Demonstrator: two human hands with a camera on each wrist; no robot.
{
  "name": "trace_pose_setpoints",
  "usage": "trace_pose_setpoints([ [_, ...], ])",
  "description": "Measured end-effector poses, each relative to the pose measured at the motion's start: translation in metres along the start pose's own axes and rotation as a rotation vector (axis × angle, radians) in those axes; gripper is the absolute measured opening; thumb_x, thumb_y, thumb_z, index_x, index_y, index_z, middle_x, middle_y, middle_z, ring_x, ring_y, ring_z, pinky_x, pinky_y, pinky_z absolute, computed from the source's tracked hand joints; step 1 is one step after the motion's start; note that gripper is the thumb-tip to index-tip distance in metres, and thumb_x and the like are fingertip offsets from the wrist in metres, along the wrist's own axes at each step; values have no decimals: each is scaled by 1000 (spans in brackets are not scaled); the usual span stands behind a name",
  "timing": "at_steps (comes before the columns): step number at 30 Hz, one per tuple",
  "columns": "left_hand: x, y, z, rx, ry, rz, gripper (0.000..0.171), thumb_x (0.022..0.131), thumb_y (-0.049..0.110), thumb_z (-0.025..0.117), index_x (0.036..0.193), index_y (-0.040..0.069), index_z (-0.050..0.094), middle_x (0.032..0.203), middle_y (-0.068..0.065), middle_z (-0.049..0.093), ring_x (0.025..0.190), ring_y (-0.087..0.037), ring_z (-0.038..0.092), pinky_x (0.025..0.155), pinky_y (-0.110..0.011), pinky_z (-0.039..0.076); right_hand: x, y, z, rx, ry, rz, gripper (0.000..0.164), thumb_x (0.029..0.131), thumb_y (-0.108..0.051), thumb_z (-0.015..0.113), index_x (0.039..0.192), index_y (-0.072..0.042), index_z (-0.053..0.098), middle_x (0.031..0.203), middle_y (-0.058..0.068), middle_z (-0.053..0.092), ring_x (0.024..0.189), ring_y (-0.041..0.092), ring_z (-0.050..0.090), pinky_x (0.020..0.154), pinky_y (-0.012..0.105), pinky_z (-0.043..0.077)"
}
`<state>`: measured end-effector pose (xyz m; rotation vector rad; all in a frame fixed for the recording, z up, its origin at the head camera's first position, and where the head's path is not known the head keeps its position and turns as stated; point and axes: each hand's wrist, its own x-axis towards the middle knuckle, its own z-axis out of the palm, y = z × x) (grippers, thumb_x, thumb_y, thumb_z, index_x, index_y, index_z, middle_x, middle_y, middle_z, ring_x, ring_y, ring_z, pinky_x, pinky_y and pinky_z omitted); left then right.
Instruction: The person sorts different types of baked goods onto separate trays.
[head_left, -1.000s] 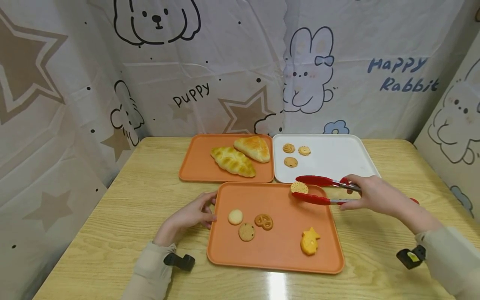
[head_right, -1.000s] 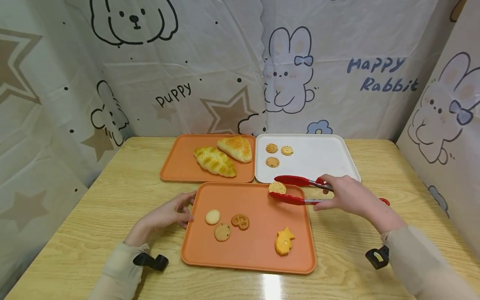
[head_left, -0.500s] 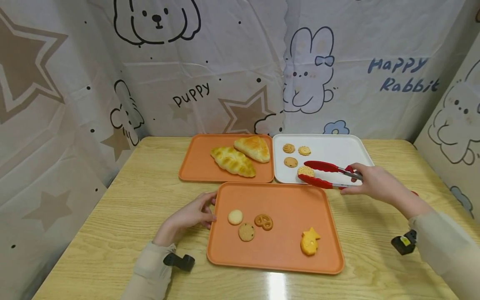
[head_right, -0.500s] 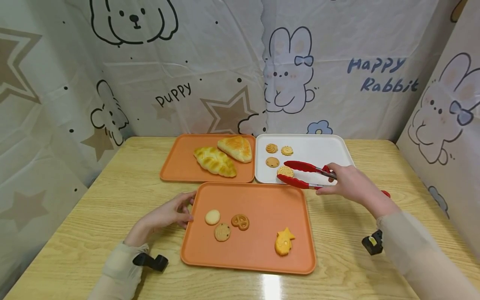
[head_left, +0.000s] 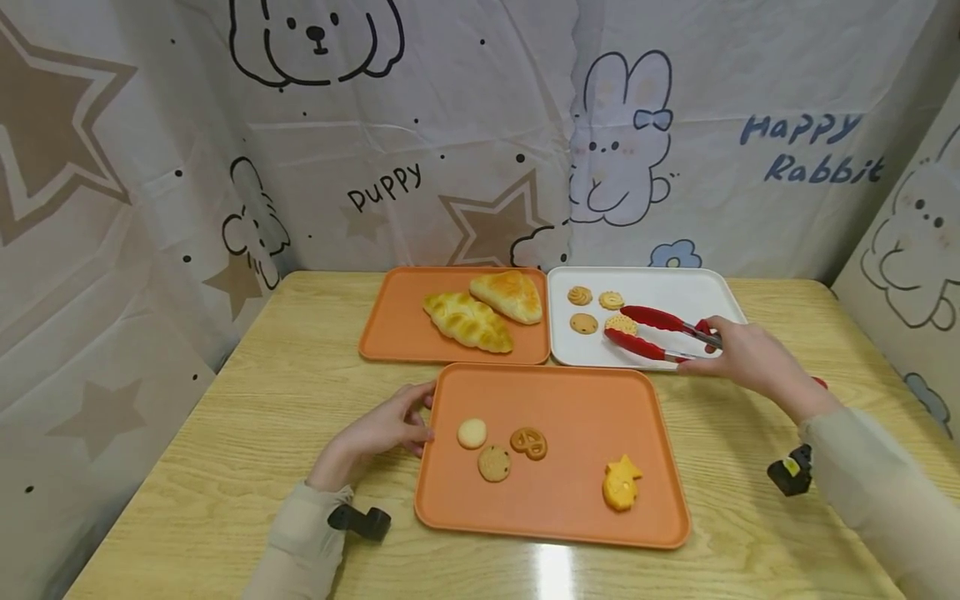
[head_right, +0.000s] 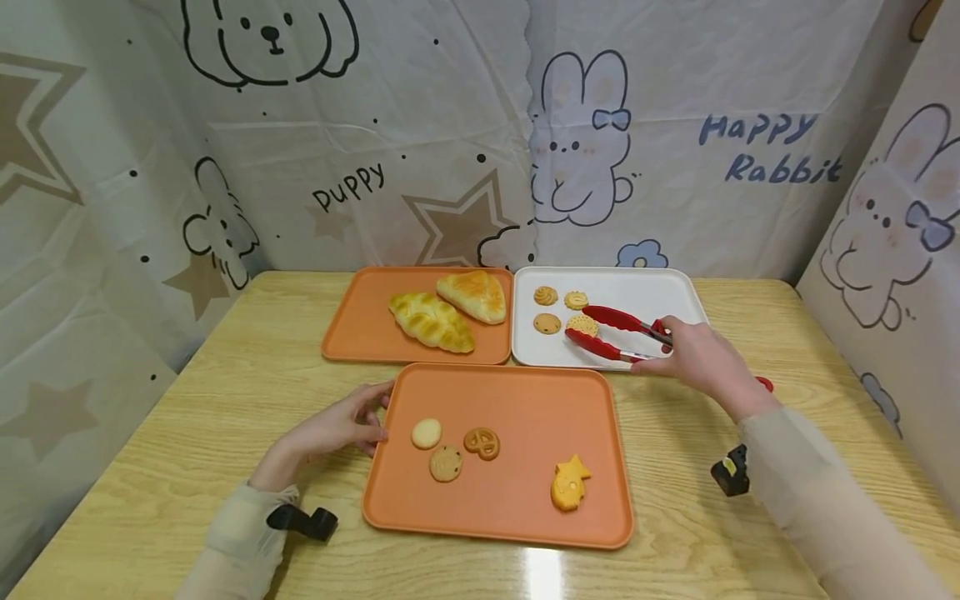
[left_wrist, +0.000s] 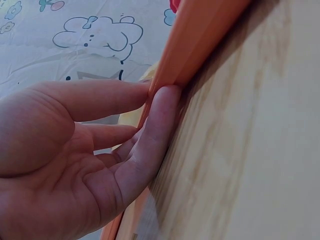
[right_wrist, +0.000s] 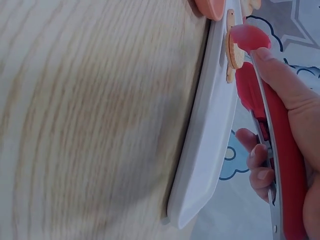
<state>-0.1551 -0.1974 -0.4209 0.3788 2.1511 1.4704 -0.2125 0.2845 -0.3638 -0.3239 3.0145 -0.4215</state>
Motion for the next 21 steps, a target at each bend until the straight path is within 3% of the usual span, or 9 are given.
trace_pose_setpoints([
  [8,-1,0,0,-6,4,4,75,83,-4,59,145,3,16,119,-18,31,77,-18,50,61,-32,56,5,2,5,-7,1,63,88,67,-63,67,117,7,48,89,16,61,72,25,53,57,34,46],
  [14,0,0,0,9,-3,6,75,84,-3,58,146,4,16,120,-19,31,76,-18,51,61,-33,56,8,3,9,3,-32,93,97,66,-66,65,121,11,45,77,11,55,69,24,47,53,27,35],
  [21,0,0,-1,6,-8,9,75,84,-3,58,146,5,15,121,-19,30,76,-18,52,62,-33,56,7,3,9,14,-12,94,98,65,-68,65,121,10,44,85,16,59,72,26,50,56,29,41],
])
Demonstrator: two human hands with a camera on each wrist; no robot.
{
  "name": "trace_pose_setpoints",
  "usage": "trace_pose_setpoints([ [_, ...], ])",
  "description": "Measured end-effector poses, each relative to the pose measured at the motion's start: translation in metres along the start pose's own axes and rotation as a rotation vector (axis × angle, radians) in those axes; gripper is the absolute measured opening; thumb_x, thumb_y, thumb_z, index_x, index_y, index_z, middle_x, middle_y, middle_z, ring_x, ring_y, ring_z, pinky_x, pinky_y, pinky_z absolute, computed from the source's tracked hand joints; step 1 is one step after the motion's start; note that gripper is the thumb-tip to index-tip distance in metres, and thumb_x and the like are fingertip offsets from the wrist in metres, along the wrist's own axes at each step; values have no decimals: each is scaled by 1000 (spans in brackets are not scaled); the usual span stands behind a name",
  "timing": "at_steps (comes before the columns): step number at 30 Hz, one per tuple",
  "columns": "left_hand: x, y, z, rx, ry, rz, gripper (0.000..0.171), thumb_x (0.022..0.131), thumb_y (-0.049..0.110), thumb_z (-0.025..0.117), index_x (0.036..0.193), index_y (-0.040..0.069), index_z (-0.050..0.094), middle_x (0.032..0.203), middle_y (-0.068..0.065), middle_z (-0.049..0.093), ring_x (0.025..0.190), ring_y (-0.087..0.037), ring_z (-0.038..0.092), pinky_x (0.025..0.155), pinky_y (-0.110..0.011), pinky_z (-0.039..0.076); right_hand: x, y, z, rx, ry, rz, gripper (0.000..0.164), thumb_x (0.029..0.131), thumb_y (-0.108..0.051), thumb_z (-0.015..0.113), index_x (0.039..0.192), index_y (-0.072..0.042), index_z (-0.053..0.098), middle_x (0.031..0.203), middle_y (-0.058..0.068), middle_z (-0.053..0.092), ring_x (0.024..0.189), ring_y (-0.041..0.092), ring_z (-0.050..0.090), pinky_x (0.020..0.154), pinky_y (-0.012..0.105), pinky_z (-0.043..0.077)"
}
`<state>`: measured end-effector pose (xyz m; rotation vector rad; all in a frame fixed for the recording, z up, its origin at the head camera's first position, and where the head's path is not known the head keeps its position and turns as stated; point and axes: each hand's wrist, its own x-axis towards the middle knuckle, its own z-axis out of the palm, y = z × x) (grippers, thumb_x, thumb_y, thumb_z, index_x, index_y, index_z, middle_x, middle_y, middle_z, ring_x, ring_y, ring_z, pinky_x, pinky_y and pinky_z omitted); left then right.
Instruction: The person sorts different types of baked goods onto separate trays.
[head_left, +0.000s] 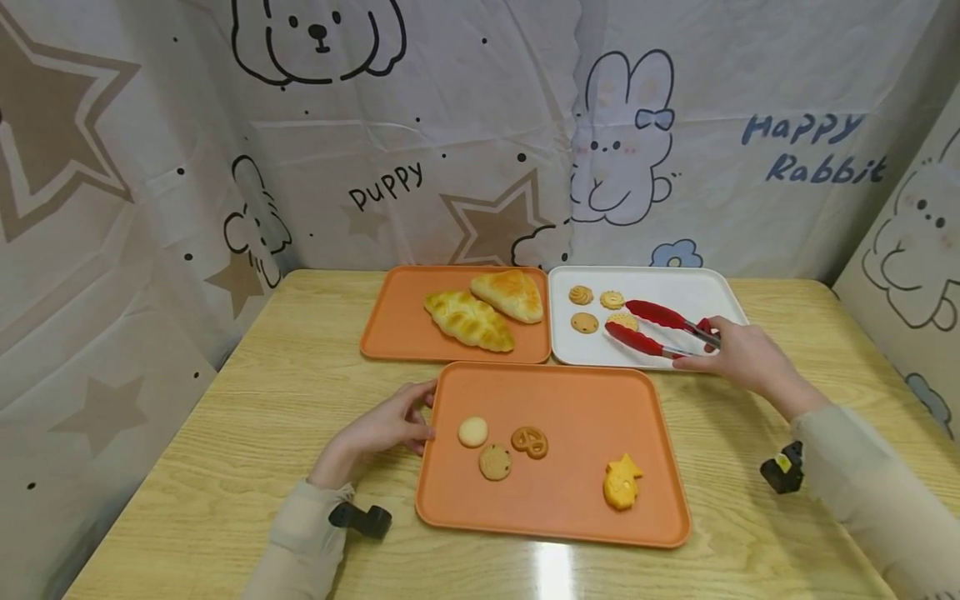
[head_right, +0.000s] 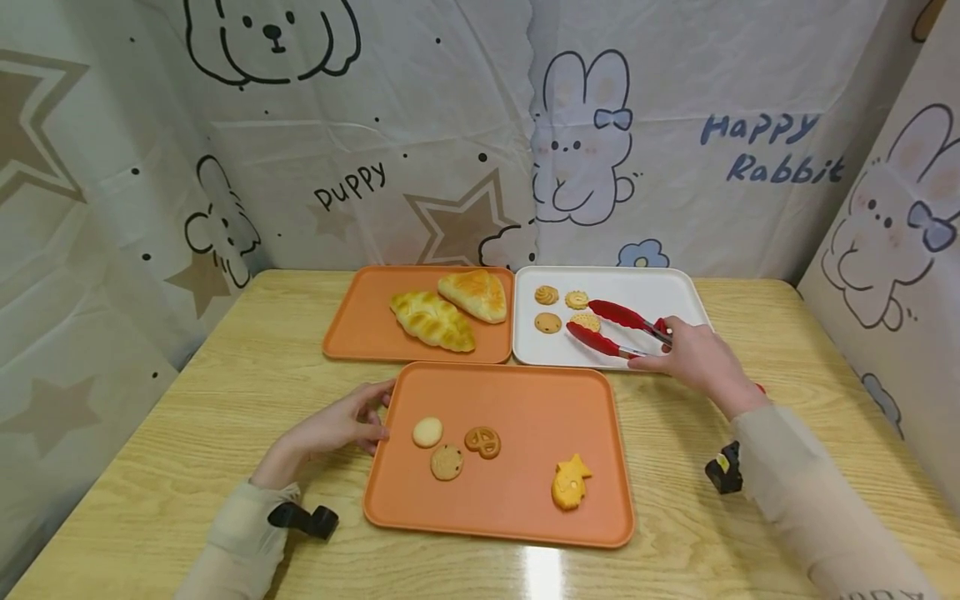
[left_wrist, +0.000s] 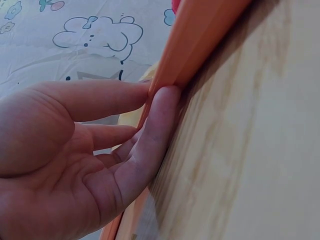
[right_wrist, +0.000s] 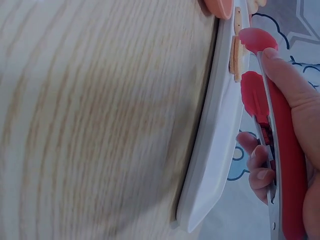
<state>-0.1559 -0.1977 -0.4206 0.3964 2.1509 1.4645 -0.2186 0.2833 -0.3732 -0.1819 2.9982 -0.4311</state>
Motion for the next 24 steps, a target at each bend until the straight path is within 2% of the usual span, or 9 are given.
trace_pose_setpoints([
  [5,0,0,0,-1,-2,-1,76,85,-3,58,146,5,14,122,-20,30,76,-18,52,62,-33,56,-5,-5,-3,-17,17,-28,97,65,-69,64,119,10,46,88,19,60,72,27,52,59,36,47],
  [9,0,0,0,-2,-4,-1,76,85,-3,58,146,5,13,122,-20,30,76,-18,53,62,-33,56,-14,-13,-4,-32,22,-51,97,66,-67,65,122,9,45,100,27,59,78,31,55,69,47,51],
  [11,1,0,0,-1,-6,0,77,85,-3,58,146,5,13,122,-20,30,76,-18,53,62,-33,56,-19,-17,-4,-38,26,-61,96,66,-66,66,123,8,45,104,27,58,81,31,55,70,48,51],
  [16,1,0,0,-1,-2,1,76,84,-3,58,146,5,15,120,-19,30,76,-18,52,62,-33,56,-31,-24,-2,-13,36,-108,85,65,-63,69,117,1,50,94,15,62,75,24,54,61,36,50],
  [24,0,0,0,9,3,3,75,84,-3,58,146,4,16,119,-19,32,77,-18,51,61,-33,56,-48,-39,5,18,0,-177,79,63,-62,70,110,-2,53,83,7,62,65,16,50,52,25,43],
])
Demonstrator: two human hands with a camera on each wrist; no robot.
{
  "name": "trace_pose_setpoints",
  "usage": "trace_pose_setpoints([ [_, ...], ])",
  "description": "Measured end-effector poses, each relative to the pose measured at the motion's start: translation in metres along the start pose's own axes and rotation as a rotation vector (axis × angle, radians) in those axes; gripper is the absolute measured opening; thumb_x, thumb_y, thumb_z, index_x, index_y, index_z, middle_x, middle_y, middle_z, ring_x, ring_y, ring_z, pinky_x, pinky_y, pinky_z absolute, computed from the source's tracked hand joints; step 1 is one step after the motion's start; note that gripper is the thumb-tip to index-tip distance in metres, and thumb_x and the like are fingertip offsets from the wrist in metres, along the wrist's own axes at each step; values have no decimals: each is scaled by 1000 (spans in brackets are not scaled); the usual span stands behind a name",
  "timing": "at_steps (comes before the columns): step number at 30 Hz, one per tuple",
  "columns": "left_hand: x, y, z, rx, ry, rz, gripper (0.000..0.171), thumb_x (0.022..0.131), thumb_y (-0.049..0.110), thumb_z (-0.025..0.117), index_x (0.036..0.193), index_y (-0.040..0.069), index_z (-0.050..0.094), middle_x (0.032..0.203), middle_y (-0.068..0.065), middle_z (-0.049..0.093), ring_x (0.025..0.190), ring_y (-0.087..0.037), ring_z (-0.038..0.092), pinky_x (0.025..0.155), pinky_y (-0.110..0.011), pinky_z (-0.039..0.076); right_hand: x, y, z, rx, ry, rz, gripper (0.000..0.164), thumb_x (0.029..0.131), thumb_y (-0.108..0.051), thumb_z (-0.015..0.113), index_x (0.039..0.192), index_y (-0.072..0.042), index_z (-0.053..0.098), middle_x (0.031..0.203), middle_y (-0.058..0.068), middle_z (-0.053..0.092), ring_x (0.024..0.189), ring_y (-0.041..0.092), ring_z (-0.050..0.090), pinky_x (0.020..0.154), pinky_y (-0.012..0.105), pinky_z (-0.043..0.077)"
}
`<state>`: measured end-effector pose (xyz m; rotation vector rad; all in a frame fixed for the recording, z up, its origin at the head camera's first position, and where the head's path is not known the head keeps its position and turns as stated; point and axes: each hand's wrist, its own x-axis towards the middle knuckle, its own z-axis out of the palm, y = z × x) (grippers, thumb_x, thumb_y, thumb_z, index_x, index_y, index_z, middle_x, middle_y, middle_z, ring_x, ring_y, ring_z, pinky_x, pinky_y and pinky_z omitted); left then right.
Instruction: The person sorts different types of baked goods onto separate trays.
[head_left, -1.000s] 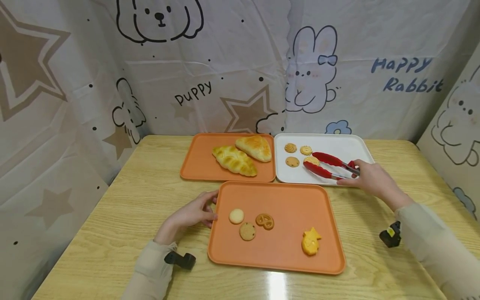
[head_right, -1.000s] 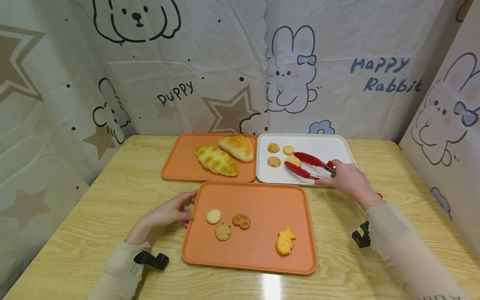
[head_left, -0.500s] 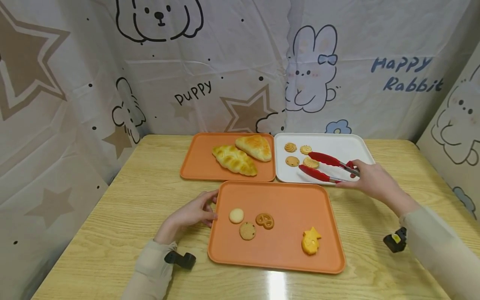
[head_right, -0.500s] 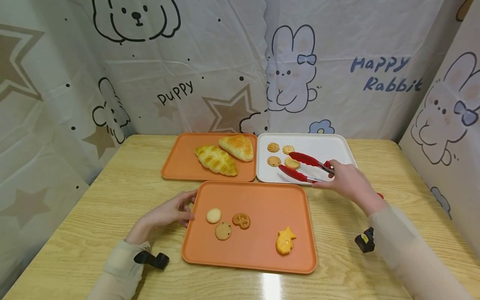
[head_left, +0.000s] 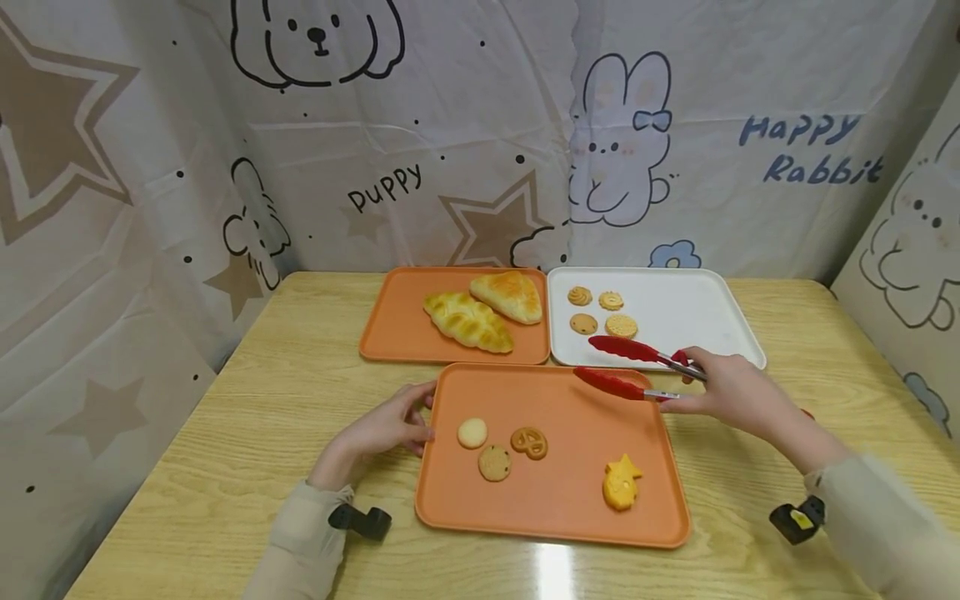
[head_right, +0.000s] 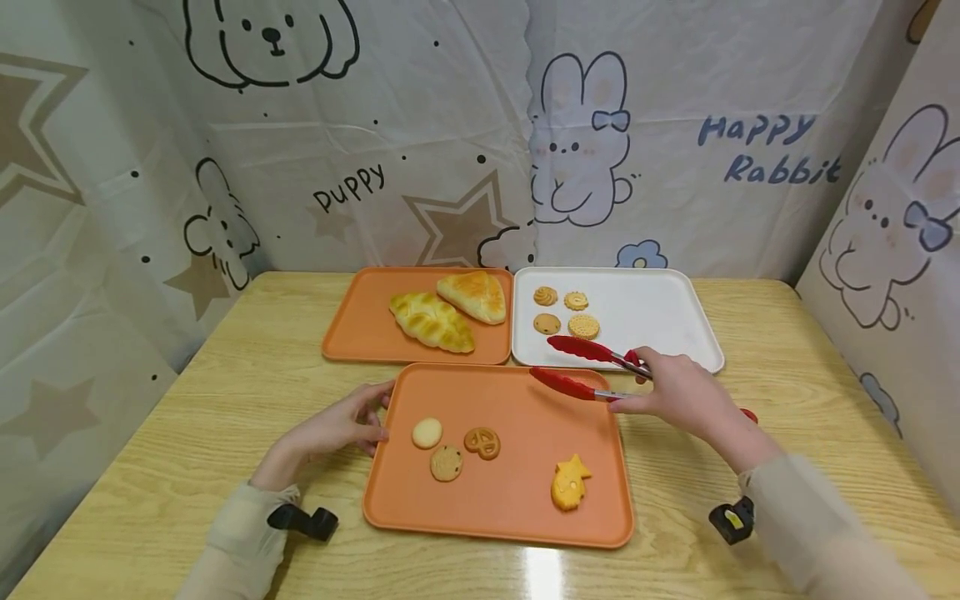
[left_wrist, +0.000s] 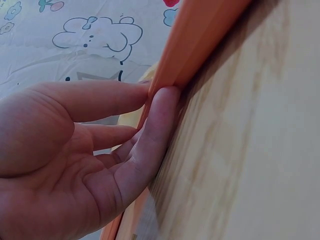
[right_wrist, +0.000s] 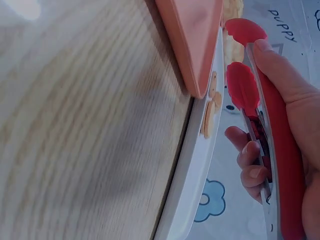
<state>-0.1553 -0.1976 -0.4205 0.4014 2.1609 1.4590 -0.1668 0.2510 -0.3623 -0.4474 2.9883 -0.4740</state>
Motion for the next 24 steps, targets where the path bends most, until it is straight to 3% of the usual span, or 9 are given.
trace_pose_setpoints([
  [8,0,-1,0,-10,-2,-5,76,84,-2,58,146,5,15,120,-20,30,76,-18,52,62,-32,56,-8,-20,5,1,-43,-57,74,62,-61,71,109,-6,55,84,4,62,68,14,50,56,26,44],
  [15,0,-1,0,-10,-7,-5,77,84,-3,58,147,6,13,122,-20,30,75,-18,53,61,-32,56,-13,-35,11,-26,-57,-131,77,60,-62,71,113,-8,55,93,2,64,77,15,57,68,36,52],
  [18,0,0,0,-8,-11,-2,78,85,-3,57,147,6,12,122,-20,30,75,-18,53,61,-32,56,-14,-41,12,-27,-72,-174,72,61,-62,71,108,-10,57,87,-2,63,74,12,55,65,32,51],
  [24,0,1,0,-14,-14,0,78,85,-3,57,147,7,11,121,-20,29,75,-18,53,62,-33,56,-16,-50,15,-14,-109,-221,71,60,-64,70,105,-10,57,71,-6,53,62,8,42,52,22,34],
])
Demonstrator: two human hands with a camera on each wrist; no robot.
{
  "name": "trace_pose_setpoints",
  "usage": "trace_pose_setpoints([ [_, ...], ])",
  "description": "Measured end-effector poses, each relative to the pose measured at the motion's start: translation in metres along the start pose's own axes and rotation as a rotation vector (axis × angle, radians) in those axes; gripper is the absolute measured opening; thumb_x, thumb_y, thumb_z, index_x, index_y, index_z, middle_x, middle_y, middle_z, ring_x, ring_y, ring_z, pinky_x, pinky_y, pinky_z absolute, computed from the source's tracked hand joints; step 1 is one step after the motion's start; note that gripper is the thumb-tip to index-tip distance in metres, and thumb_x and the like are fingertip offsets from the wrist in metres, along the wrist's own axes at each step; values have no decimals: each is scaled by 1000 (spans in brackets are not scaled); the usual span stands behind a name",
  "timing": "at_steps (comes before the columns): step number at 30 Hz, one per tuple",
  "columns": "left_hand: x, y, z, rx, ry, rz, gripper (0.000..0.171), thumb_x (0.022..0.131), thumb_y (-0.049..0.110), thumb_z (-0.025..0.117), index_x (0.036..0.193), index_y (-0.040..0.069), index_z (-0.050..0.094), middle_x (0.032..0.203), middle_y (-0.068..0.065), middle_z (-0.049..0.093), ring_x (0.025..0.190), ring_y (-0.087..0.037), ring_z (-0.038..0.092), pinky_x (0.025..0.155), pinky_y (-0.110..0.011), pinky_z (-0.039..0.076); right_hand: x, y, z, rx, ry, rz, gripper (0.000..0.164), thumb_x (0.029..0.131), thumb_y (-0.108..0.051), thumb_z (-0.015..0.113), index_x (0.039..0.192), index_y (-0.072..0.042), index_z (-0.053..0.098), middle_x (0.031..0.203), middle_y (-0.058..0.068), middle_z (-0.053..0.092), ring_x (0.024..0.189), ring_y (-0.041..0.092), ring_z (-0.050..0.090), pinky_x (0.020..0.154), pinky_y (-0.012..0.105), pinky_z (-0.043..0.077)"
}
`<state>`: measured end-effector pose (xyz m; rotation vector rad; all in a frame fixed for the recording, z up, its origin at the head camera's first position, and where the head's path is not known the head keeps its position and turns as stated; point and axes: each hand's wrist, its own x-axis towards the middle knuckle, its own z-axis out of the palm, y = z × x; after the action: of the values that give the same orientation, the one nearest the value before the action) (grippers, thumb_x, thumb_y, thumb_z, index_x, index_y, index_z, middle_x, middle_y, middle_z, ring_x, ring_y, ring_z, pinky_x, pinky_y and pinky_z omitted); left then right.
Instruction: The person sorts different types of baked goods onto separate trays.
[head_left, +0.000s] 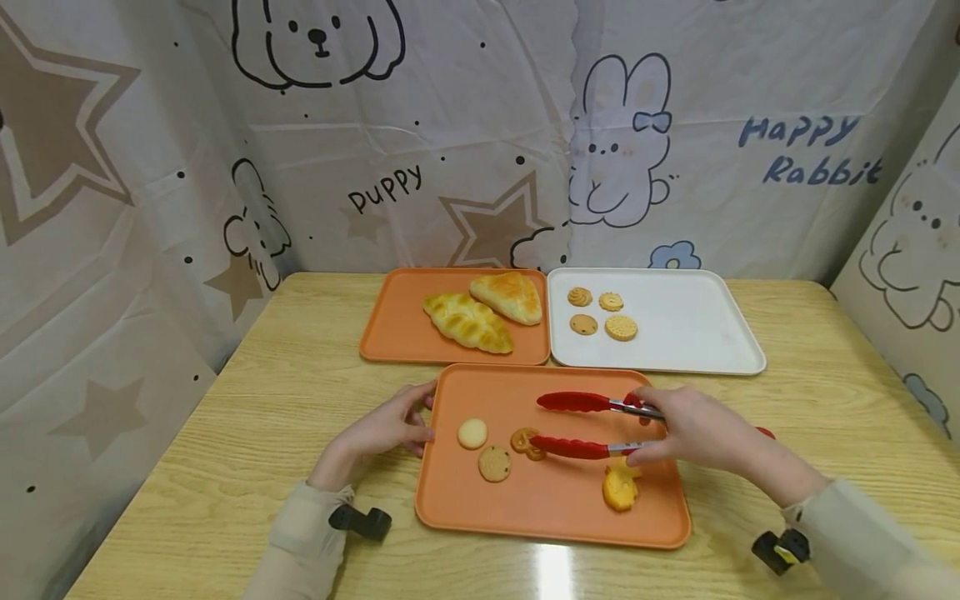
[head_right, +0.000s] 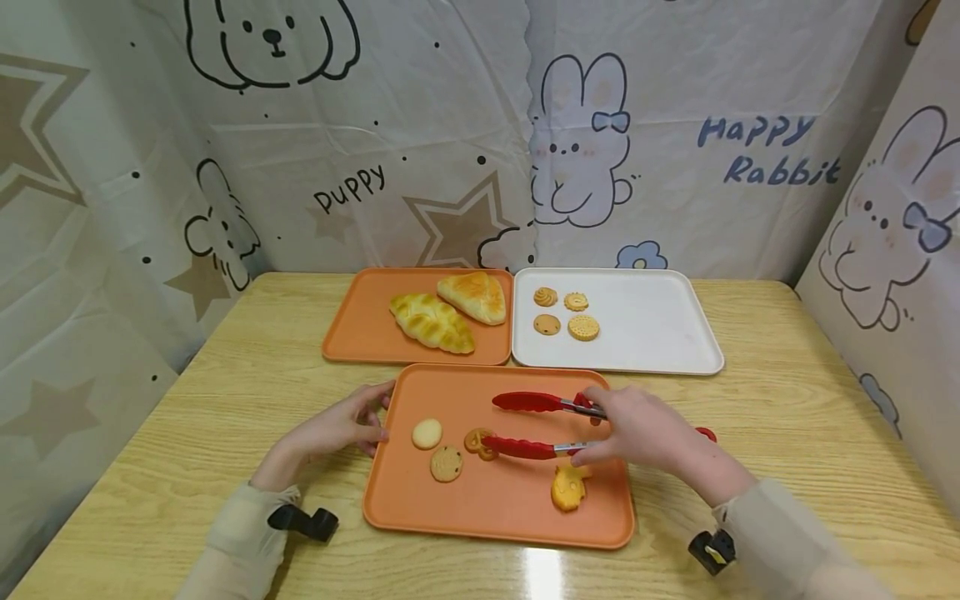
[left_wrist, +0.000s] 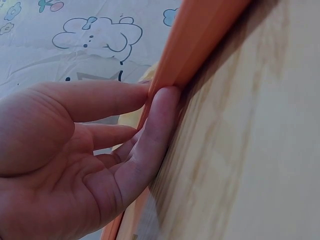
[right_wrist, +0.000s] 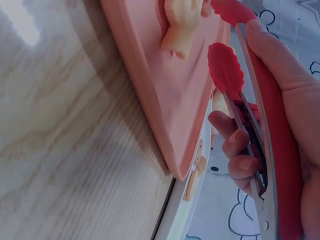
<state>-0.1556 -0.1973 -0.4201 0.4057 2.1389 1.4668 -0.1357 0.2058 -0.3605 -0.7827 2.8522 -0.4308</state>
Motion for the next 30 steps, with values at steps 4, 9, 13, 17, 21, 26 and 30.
trace_pose_setpoints([
  [4,0,0,0,2,2,0,77,85,-3,57,147,6,12,121,-20,30,75,-18,53,61,-33,56,-1,-4,2,1,-3,-19,69,60,-64,70,103,-12,57,66,-6,50,58,8,38,49,20,30],
  [9,0,0,0,0,-4,0,78,85,-2,57,147,7,12,120,-20,29,75,-18,53,62,-33,56,0,-8,5,11,-23,-22,67,60,-62,71,103,-12,57,69,-7,54,58,7,40,50,19,33],
  [13,-1,0,-1,5,-5,2,77,85,-2,57,147,7,12,120,-20,30,75,-18,53,62,-33,56,0,-10,5,4,-24,-36,66,62,-61,71,104,-12,57,73,-7,57,59,6,42,52,19,35],
  [17,-1,0,-1,7,-4,4,77,85,-2,57,147,6,13,120,-20,30,75,-18,53,62,-33,56,-1,-11,5,-4,-17,-54,63,65,-58,70,104,-11,57,75,-7,58,58,5,42,51,19,36],
  [21,-1,-1,-1,7,-5,5,77,85,-2,57,147,6,13,120,-20,30,76,-18,53,62,-33,56,-1,-11,6,-24,-6,-78,60,67,-57,69,104,-10,57,74,-7,57,58,4,42,51,18,37],
  [26,0,-2,-1,11,-5,5,77,85,-1,58,147,7,13,120,-20,30,76,-18,53,62,-33,56,-1,-10,5,-40,2,-88,59,67,-55,70,104,-10,57,75,-7,58,58,4,45,52,19,40],
  [30,1,-2,-1,9,-1,0,77,85,-2,58,147,7,12,121,-19,30,76,-18,52,62,-32,56,0,-8,2,-55,6,-49,62,67,-57,69,106,-11,57,79,-5,61,63,5,49,55,23,45],
])
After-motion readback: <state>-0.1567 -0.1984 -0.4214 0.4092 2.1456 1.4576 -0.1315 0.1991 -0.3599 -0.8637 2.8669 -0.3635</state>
